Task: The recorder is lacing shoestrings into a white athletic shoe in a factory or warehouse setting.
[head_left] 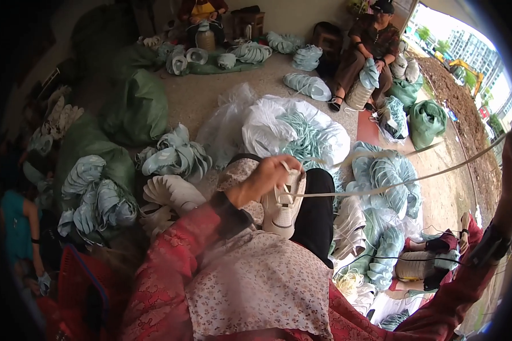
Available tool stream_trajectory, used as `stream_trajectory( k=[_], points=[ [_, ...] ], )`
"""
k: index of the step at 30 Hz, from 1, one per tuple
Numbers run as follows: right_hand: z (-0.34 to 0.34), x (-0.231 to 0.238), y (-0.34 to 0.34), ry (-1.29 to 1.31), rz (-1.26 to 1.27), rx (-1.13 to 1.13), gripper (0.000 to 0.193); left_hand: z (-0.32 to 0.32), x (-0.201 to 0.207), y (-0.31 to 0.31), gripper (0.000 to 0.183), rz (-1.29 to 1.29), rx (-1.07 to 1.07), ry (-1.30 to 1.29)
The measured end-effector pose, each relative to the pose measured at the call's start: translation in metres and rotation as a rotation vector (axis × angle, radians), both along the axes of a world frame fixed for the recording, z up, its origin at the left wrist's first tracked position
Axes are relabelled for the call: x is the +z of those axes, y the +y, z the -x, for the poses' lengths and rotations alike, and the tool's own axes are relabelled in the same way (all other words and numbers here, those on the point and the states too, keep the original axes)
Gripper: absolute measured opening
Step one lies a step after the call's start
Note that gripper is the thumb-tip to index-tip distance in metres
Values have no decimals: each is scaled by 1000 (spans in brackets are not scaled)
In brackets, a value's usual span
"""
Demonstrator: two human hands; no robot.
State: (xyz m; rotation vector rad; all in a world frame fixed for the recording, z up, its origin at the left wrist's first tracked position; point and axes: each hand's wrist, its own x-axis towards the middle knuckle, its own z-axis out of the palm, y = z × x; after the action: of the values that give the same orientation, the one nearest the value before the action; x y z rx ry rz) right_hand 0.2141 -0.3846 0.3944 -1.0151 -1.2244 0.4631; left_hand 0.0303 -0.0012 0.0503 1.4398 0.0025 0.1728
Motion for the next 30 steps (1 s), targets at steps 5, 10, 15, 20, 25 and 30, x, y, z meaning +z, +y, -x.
stream_trajectory(
  k=[5, 10, 15, 20, 25, 30],
  points=[
    [-118, -40, -166, 69, 19, 15, 37, 26, 7, 59, 33, 483, 246, -83],
    [-177, -169, -247, 887, -388, -857, 21, 101, -16, 133, 29, 607, 492, -125],
    [-188, -261, -254, 668, -194, -479, 31, 135, 13, 157, 33, 551, 478, -95],
    [-159, -148, -181, 280, 32, -527, 45, 84, 141, 148, 42, 159, 345, -269],
    [-29, -18, -34, -166, 160, -728, 49, 21, 261, 98, 36, -61, -51, -502],
    [77, 21, 77, -460, 146, -640, 38, -18, 342, 17, 34, -119, -243, -496]
  ],
)
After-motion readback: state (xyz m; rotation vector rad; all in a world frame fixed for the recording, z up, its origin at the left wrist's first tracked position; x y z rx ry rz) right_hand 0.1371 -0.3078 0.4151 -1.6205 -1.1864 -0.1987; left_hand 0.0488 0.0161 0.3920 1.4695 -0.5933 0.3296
